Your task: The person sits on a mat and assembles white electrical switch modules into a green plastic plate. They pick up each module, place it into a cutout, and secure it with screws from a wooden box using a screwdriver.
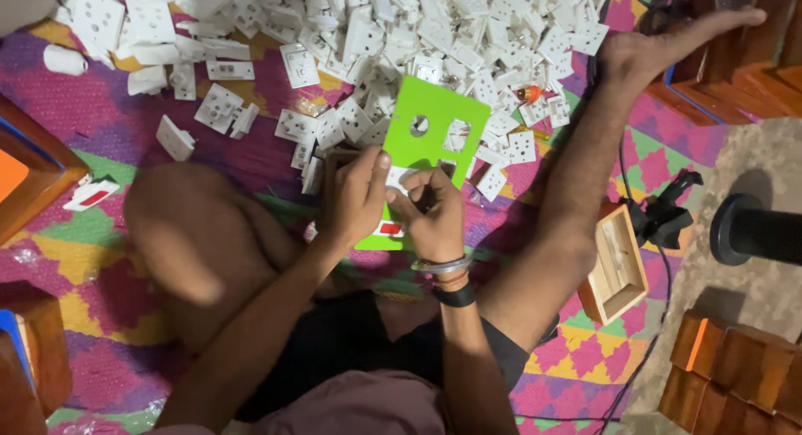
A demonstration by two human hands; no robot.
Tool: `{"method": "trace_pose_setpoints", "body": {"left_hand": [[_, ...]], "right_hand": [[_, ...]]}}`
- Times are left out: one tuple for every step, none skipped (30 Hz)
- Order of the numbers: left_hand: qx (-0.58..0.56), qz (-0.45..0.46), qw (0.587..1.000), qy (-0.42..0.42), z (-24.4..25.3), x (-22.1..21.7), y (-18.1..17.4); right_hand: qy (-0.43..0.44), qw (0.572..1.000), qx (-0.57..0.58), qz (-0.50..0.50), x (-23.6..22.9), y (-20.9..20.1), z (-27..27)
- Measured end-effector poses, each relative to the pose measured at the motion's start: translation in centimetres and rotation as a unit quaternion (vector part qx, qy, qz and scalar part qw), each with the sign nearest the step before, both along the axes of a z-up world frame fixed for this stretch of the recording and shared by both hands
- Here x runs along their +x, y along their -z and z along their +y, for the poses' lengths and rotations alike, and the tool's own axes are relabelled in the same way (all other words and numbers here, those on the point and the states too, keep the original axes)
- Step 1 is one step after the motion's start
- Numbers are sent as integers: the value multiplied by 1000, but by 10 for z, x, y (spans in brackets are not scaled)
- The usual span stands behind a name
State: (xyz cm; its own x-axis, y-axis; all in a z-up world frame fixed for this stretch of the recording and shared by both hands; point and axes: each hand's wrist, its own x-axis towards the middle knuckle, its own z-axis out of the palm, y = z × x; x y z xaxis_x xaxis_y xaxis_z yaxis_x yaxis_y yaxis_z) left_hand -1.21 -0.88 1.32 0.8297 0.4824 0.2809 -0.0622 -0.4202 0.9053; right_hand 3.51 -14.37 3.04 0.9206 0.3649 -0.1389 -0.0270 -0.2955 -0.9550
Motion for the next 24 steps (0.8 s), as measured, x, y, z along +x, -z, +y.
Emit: {"method": "trace_pose_setpoints", "body": {"left_hand": [[-23,15,1000,-3,-1,0,3],[-46,28,999,-5,1,4,6],[-69,40,997,-7,3,8,10],[-102,28,994,-5,6,11,14],[-135,16,991,-3,9,15,19],[-171,10,985,-3,8,12,24],[-185,12,983,1,7,7,29],[-197,9,980,10,7,10,33],[-209,5,978,19,7,11,35],[-185,29,982,21,8,14,36],[-161,53,985,22,9,15,35],[-140,83,986,22,7,10,35],[-238,70,966,69,6,6,33],[-330,52,936,115,11,7,30],[-418,35,894,159,15,10,27],[-379,58,909,163,19,14,24],[-340,80,922,166,24,16,22],[-302,102,933,169,22,10,22],[-299,129,931,166,18,2,21],[-287,144,932,165,20,5,20],[-275,159,934,164,21,6,18],[-278,148,934,168,23,10,16],[-281,137,934,172,22,10,12],[-262,136,941,165,23,12,7]], "right_hand": [[-4,999,10,36,2,0,-4],[22,999,32,3,2,-2,-11],[48,997,54,-31,3,-4,-18],[69,993,76,-60,5,-5,-24],[91,984,32,-149,10,-6,-30],[109,967,-15,-229,12,-6,-40],[125,941,-62,-308,13,-5,-48],[81,974,-15,-213,18,-3,-52],[34,992,32,-115,23,0,-56],[-14,996,81,-18,27,3,-57],[9,992,119,43,29,7,-57],[32,982,153,110,23,11,-60],[55,965,186,176,18,14,-62],[65,966,181,171,20,17,-61],[75,967,176,166,22,19,-59],[87,968,170,163,26,22,-58],[83,969,174,156,29,24,-57],[78,970,176,149,23,26,-61],[73,971,178,143,16,26,-66],[84,974,161,138,20,27,-63],[95,976,144,134,17,26,-63],[106,978,133,121,19,25,-60],[116,974,139,139,18,21,-58],[128,969,147,155,19,17,-55]]}}
